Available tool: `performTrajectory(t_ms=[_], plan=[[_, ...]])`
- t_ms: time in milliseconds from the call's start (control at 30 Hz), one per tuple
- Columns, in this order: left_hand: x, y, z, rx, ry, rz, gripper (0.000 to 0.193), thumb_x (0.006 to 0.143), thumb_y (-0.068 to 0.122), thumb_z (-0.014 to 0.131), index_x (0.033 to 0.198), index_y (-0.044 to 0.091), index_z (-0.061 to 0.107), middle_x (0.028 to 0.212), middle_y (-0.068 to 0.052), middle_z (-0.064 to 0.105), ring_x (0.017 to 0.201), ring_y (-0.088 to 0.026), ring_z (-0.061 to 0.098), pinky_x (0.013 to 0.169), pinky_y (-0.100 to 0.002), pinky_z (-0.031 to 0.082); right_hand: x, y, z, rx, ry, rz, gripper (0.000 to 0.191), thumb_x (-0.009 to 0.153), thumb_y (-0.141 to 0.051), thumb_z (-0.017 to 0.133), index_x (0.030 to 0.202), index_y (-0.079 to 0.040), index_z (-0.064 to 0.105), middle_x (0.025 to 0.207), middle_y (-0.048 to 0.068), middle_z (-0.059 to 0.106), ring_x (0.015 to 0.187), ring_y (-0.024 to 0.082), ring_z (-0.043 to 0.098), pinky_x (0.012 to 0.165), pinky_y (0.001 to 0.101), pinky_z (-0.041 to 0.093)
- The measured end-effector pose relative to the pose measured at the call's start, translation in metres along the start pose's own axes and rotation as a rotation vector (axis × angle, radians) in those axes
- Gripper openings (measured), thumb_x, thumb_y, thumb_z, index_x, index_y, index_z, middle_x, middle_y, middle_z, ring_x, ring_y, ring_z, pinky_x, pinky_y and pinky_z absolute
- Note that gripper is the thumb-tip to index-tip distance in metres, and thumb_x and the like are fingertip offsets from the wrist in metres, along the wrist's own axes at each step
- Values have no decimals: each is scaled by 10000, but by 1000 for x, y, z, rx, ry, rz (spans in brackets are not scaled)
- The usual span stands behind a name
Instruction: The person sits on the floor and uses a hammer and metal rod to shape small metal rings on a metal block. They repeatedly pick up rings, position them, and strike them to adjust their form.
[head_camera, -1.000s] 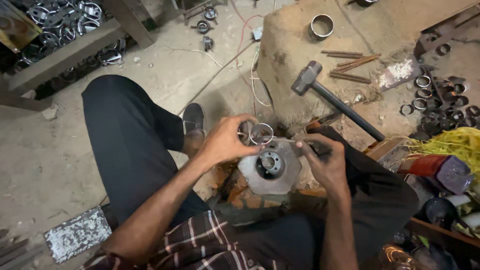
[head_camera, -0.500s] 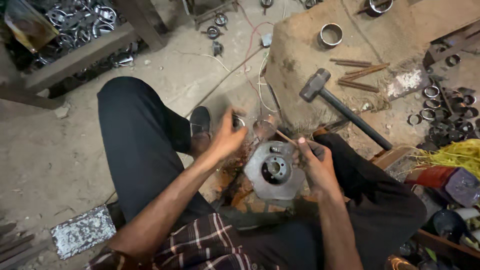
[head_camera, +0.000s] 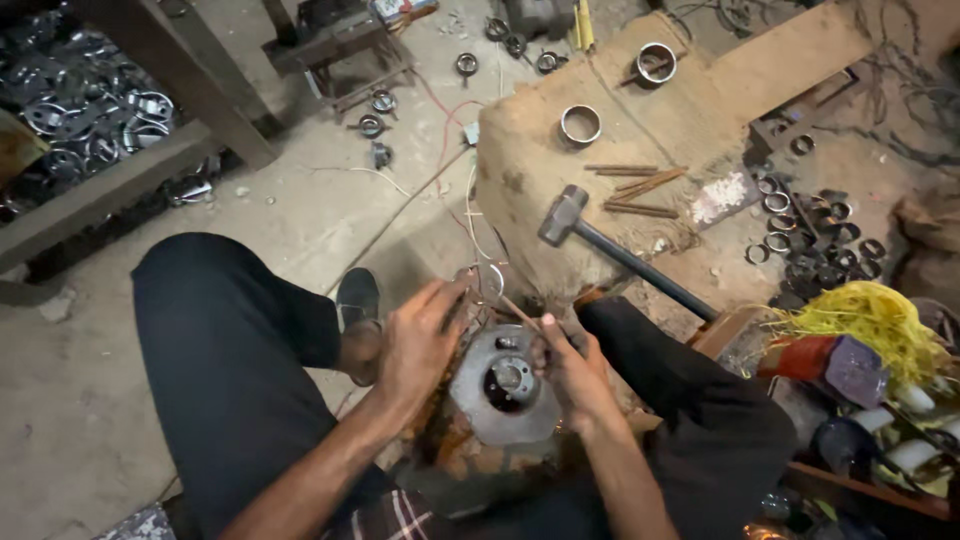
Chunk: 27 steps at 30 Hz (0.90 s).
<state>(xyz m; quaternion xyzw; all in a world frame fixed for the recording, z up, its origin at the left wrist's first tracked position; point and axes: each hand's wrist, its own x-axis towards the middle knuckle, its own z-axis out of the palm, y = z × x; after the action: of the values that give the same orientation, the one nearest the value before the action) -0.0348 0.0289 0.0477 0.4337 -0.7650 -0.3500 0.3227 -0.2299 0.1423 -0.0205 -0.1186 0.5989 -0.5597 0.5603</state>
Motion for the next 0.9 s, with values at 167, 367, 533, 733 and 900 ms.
performTrajectory(t_ms=[167,367,533,733,900], plan=[[1,0,-1,36,61,241,298,832,43,789,1124,44,733,1033,-132,749,951,-321,708,829,-408,554,-4,-9,5,57,21,-10,324,963,-351,661,991,-38,739,675,-7,596,593,101,532,549,271,409],[3,-2,1,-131,132,94,270,820,22,772,1088,36,749,1051,-138,758,966,-294,736,839,-371,562,-4,-19,8,-80,282,121,240,949,-323,690,1070,-124,632,695,-9,614,591,105,537,546,268,427],[-4,-9,-7,-173,222,90,254,850,34,789,1097,33,735,1052,-150,754,954,-302,754,839,-362,578,-9,-7,7,-150,-34,-140,327,1023,-337,643,1032,-19,716,684,-24,573,589,73,491,538,242,374],[-2,-21,-4,-119,183,111,222,871,61,790,1086,40,743,1024,-145,745,949,-299,739,838,-376,571,-1,5,-4,-234,-44,-169,316,1024,-314,648,1020,-8,725,684,6,608,596,87,526,542,249,388],[-6,-37,5,-101,100,99,250,830,78,755,1077,39,741,1054,-145,738,1020,-325,704,933,-426,555,3,13,-13,-490,57,-310,294,1005,-266,710,1078,18,735,853,3,674,725,81,574,647,241,459]])
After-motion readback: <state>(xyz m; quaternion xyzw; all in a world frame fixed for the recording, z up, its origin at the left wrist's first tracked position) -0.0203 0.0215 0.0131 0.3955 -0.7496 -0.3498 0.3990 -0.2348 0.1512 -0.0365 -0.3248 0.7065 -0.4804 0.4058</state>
